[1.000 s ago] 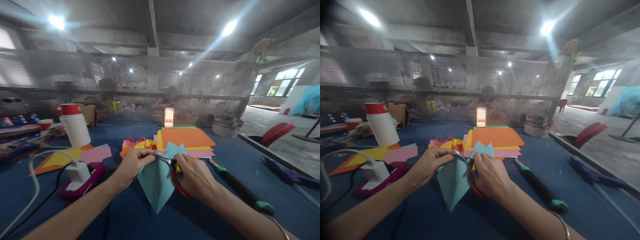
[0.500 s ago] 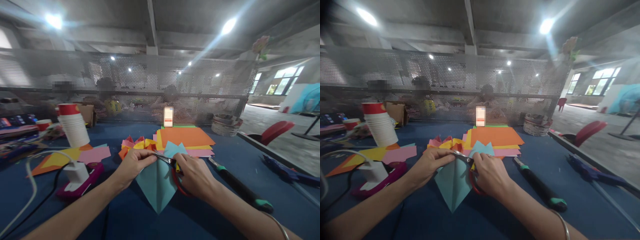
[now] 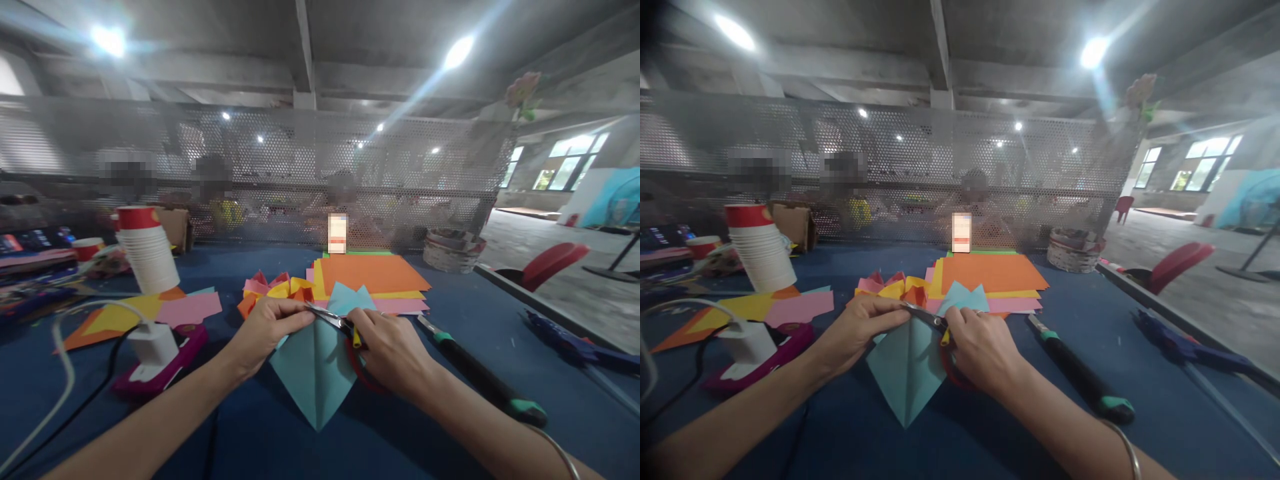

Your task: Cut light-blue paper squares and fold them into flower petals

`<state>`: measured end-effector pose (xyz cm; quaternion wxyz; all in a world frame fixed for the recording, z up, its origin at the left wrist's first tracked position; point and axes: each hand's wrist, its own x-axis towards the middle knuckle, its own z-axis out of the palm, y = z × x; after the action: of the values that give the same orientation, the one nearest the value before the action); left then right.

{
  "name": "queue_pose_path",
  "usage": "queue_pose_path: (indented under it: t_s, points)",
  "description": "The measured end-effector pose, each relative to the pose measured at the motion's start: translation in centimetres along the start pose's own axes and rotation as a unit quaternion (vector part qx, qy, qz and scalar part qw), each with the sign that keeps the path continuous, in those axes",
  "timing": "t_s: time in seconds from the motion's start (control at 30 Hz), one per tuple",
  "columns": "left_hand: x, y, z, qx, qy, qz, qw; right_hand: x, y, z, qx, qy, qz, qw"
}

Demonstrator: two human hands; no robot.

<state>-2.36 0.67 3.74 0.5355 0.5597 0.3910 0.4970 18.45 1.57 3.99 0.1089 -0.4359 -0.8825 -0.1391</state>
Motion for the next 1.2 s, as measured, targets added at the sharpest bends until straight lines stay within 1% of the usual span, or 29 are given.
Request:
queue_pose_path:
  t_s: [0.3, 0.6, 0.7, 0.8, 0.87, 0.93, 1.03, 1.07, 1.1, 1.13, 1.17, 1.2]
  points:
    - [-0.1, 0.1, 0.1, 0.025, 0.003, 0.008, 1.000, 0.0, 0.0, 0.1, -0.019, 0.000, -0.008, 1.000]
    - [0.0, 0.3, 0.3, 0.088, 0.011, 0.011, 0.996, 0.1, 0.3, 0.1, -0.039, 0.025, -0.012, 0.999]
    - [0.4, -0.2, -0.2, 0.134, 0.021, 0.004, 0.991, 0.2, 0.5, 0.3, -0.047, 0.039, -0.005, 0.998]
    - [1.3, -1.3, -1.0, 0.196, 0.034, 0.004, 0.980, 0.3, 0.8, 0.4, -0.057, 0.063, 0.006, 0.996]
    - [1.7, -2.0, -1.4, 0.239, 0.043, 0.019, 0.970, 0.4, 0.9, 0.4, -0.065, 0.078, 0.016, 0.995]
    - [1.9, -2.3, -1.5, 0.279, 0.058, 0.056, 0.957, 0.5, 1.1, 0.3, -0.068, 0.087, 0.020, 0.994]
    - [1.2, -1.9, -0.9, 0.324, 0.097, 0.146, 0.930, 0.4, 1.1, 0.1, -0.066, 0.087, 0.020, 0.994]
    - [0.9, -1.6, -0.7, 0.346, 0.110, 0.187, 0.913, 0.4, 1.1, 0.0, -0.064, 0.083, 0.018, 0.994]
    - [0.5, -1.2, -0.4, 0.379, 0.118, 0.237, 0.887, 0.4, 1.0, 0.0, -0.060, 0.078, 0.013, 0.995]
    - [0.1, -0.9, -0.1, 0.428, 0.123, 0.302, 0.843, 0.3, 0.9, 0.0, -0.056, 0.071, 0.007, 0.996]
    - [-0.3, -0.7, 0.1, 0.474, 0.121, 0.364, 0.793, 0.3, 0.8, 0.0, -0.051, 0.065, 0.000, 0.997]
    - [-0.6, -0.4, 0.3, 0.510, 0.115, 0.415, 0.745, 0.3, 0.7, 0.0, -0.046, 0.058, -0.007, 0.997]
